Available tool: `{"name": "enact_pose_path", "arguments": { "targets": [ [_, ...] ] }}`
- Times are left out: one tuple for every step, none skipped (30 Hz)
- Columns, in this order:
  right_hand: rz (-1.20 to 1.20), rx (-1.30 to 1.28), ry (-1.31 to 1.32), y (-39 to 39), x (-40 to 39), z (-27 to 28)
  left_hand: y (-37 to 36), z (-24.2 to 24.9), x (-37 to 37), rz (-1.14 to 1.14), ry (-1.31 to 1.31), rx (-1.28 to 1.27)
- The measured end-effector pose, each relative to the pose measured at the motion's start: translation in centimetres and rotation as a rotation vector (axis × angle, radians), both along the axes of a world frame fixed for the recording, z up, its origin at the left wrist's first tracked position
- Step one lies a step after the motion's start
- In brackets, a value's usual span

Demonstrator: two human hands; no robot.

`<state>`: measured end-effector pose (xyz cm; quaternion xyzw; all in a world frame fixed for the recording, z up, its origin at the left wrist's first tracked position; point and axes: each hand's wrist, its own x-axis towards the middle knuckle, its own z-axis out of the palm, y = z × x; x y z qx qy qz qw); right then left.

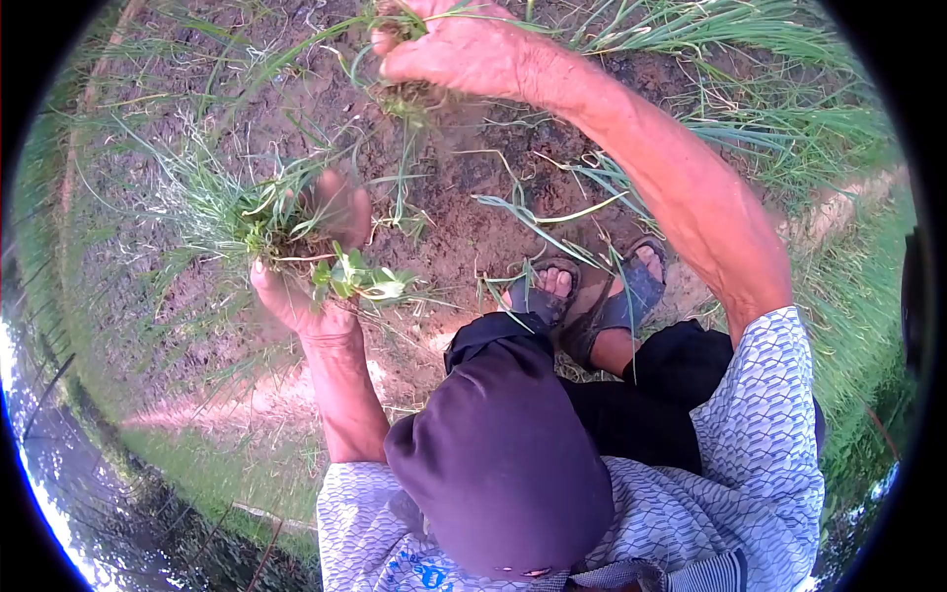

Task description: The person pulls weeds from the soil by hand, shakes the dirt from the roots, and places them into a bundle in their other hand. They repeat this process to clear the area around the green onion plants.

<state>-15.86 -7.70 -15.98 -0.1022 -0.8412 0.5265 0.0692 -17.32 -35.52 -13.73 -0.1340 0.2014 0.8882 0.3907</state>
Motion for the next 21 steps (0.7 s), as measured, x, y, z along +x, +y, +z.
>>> {"name": "enact_pose_path", "arguments": {
  "targets": [
    [0.069, -0.085, -0.028, -1.0, -0.1, 2.3, 1.4, 0.3, -0.1, -0.015, 0.002, 0.024],
    [0.074, -0.109, 0.087, -2.6, -0.1, 3.4, 2.2, 0.8, 0.0, -0.021, 0.011, 0.038],
    [0.077, -0.126, 0.202, -4.1, -0.1, 4.2, 2.9, 1.3, 0.2, -0.032, 0.019, 0.052],
    [0.080, -0.124, 0.228, -5.5, 0.3, 5.3, 3.2, 1.7, 0.6, -0.036, 0.027, 0.052],
    [0.087, -0.126, 0.252, -6.7, 0.9, 6.2, 3.2, 1.9, 1.0, -0.046, 0.036, 0.051],
    [0.102, -0.193, 0.251, -7.6, 1.9, 6.8, 3.5, 2.0, 1.5, -0.048, 0.044, 0.049],
    [0.120, -0.263, 0.250, -8.5, 2.8, 7.0, 3.6, 2.2, 1.7, -0.056, 0.053, 0.041],
    [0.142, -0.362, 0.245, -11.1, 2.5, 5.2, 3.6, 2.1, 1.9, -0.071, 0.054, 0.037],
    [0.166, -0.460, 0.242, -11.7, 2.2, 5.4, 3.6, 2.2, 2.1, -0.079, 0.058, 0.033],
    [0.255, -0.361, 0.337, -10.5, 3.8, 4.7, 3.6, 2.1, 2.4, -0.091, 0.057, 0.030],
    [0.270, -0.270, 0.390, -10.6, 3.8, 4.3, 3.5, 2.2, 2.6, -0.096, 0.060, 0.029],
    [0.286, -0.173, 0.441, -10.7, 3.6, 4.1, 3.6, 2.3, 2.5, -0.106, 0.062, 0.030],
    [0.302, -0.075, 0.488, -10.6, 3.7, 3.8, 3.7, 2.3, 2.6, -0.112, 0.063, 0.037],
    [0.315, -0.078, 0.475, -10.5, 3.8, 3.5, 4.0, 2.4, 2.5, -0.115, 0.061, 0.048],
    [0.328, -0.081, 0.462, -10.0, 4.0, 3.8, 4.2, 2.5, 2.3, -0.129, 0.066, 0.052],
    [0.294, -0.085, 0.488, -9.6, 4.1, 4.1, 4.4, 2.7, 2.1, -0.139, 0.067, 0.061],
    [0.260, -0.090, 0.515, -9.3, 4.1, 4.5, 4.7, 2.8, 1.9, -0.153, 0.064, 0.075],
    [0.344, -0.025, 0.419, -8.4, 3.9, 5.1, 5.1, 3.0, 1.7, -0.163, 0.062, 0.089],
    [0.387, 0.017, 0.388, -7.5, 3.7, 5.7, 5.6, 3.3, 1.4, -0.183, 0.059, 0.107],
    [0.429, 0.059, 0.356, -6.6, 3.6, 6.5, 6.3, 3.6, 1.1, -0.198, 0.053, 0.131],
    [0.469, 0.097, 0.321, -5.7, 3.7, 7.3, 6.8, 3.8, 0.8, -0.217, 0.051, 0.148]
  ]
}}
